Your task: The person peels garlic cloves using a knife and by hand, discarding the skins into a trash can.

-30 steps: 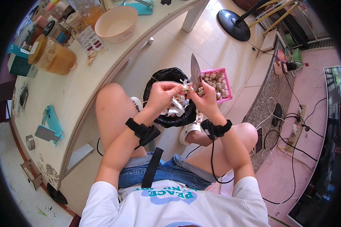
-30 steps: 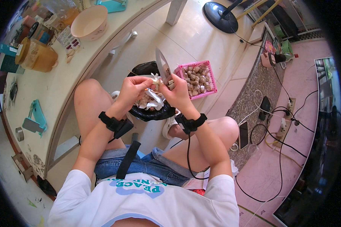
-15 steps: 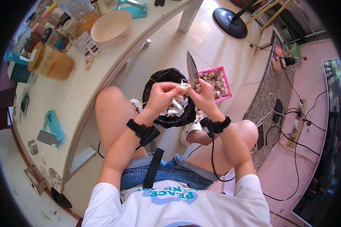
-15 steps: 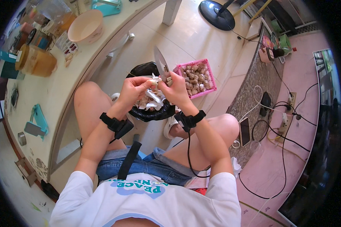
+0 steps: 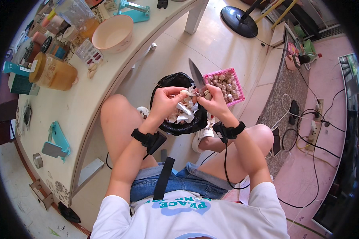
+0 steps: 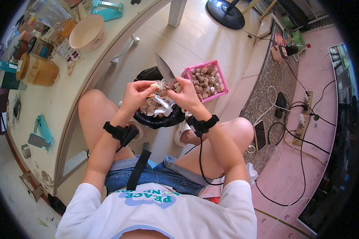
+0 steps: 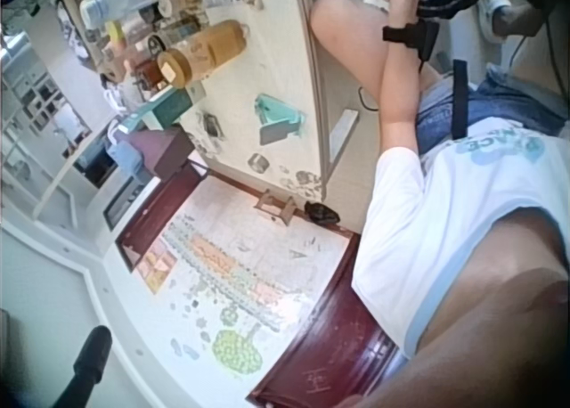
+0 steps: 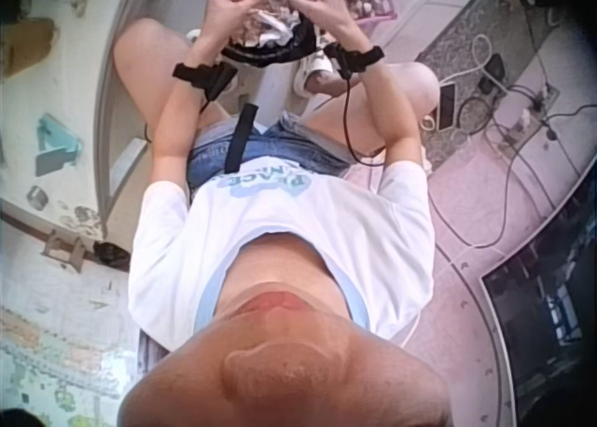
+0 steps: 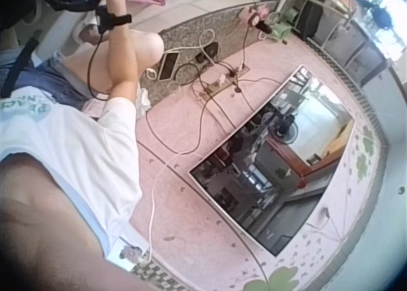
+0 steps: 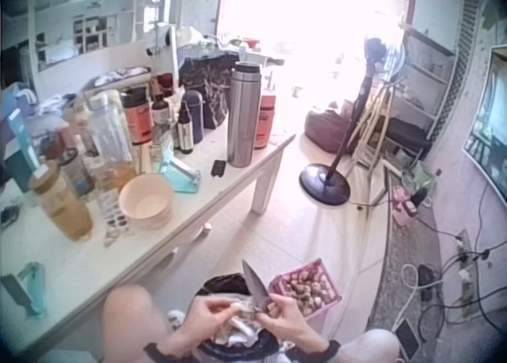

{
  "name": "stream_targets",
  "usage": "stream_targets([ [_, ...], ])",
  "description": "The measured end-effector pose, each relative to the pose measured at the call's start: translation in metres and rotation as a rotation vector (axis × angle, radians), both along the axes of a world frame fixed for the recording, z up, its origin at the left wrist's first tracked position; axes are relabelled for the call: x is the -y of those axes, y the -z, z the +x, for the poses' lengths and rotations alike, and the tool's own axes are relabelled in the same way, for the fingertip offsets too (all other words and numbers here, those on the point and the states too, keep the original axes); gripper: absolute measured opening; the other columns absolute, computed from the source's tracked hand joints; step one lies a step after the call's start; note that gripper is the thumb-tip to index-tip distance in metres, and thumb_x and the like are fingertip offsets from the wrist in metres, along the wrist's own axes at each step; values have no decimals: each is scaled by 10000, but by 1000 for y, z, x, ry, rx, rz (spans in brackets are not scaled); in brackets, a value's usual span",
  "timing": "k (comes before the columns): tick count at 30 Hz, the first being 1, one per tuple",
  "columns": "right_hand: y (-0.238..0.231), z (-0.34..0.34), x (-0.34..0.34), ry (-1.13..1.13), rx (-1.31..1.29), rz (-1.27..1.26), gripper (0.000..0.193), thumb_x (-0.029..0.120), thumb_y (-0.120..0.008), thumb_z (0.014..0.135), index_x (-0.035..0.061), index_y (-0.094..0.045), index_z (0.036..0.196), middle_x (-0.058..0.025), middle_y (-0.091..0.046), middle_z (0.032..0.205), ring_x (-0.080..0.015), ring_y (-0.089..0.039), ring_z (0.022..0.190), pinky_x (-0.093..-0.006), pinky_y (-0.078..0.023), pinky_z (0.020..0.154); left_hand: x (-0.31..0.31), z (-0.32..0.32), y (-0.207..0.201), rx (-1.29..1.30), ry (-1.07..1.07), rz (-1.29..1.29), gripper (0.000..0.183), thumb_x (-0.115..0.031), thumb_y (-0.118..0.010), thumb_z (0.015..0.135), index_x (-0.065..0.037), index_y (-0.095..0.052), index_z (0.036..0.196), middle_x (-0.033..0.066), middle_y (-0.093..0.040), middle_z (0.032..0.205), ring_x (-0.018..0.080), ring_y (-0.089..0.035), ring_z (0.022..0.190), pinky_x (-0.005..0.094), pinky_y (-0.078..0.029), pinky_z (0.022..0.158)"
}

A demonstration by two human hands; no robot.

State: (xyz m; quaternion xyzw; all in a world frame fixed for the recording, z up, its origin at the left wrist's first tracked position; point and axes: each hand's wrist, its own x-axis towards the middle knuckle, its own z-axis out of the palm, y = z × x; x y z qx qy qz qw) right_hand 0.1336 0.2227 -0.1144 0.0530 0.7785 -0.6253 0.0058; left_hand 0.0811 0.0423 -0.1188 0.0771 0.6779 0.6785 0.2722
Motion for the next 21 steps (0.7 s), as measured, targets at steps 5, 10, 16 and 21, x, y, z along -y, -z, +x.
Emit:
stream_targets([
  [5, -13, -1, 9, -48, 17, 182, 239, 141, -699, 767, -12, -616, 932, -26, -635, 756, -63, -575, 704, -217, -468, 624, 1, 1, 5, -72, 0, -17, 199, -109, -660, 805, 21, -668, 957, 62, -673, 833, 77, -603, 731, 221, -490, 664],
  [10, 6, -2, 5, 69, -82, 109, 211, 175, -705, 750, -4, -651, 849, -102, -650, 688, -114, -565, 593, -292, -458, 567, -3, 0, 5, -57, -19, -31, 191, -102, -663, 803, 24, -669, 948, 58, -673, 833, 77, -603, 736, 222, -490, 665],
  [16, 3, -2, 5, 53, -53, 180, 210, 164, -708, 738, -7, -648, 844, -139, -637, 676, -133, -579, 588, -299, -456, 559, -5, 4, 6, -83, -50, 74, 155, -90, -637, 818, 4, -677, 936, 48, -676, 797, 82, -609, 702, 229, -491, 661],
  [21, 6, -1, -2, 68, 10, 147, 220, 166, -710, 736, -9, -650, 857, -100, -625, 651, -105, -552, 582, -289, -450, 553, -1, 0, 0, 109, -140, 198, 187, -104, -630, 840, -3, -654, 996, 14, -658, 835, 8, -464, 543, 165, -339, 455],
])
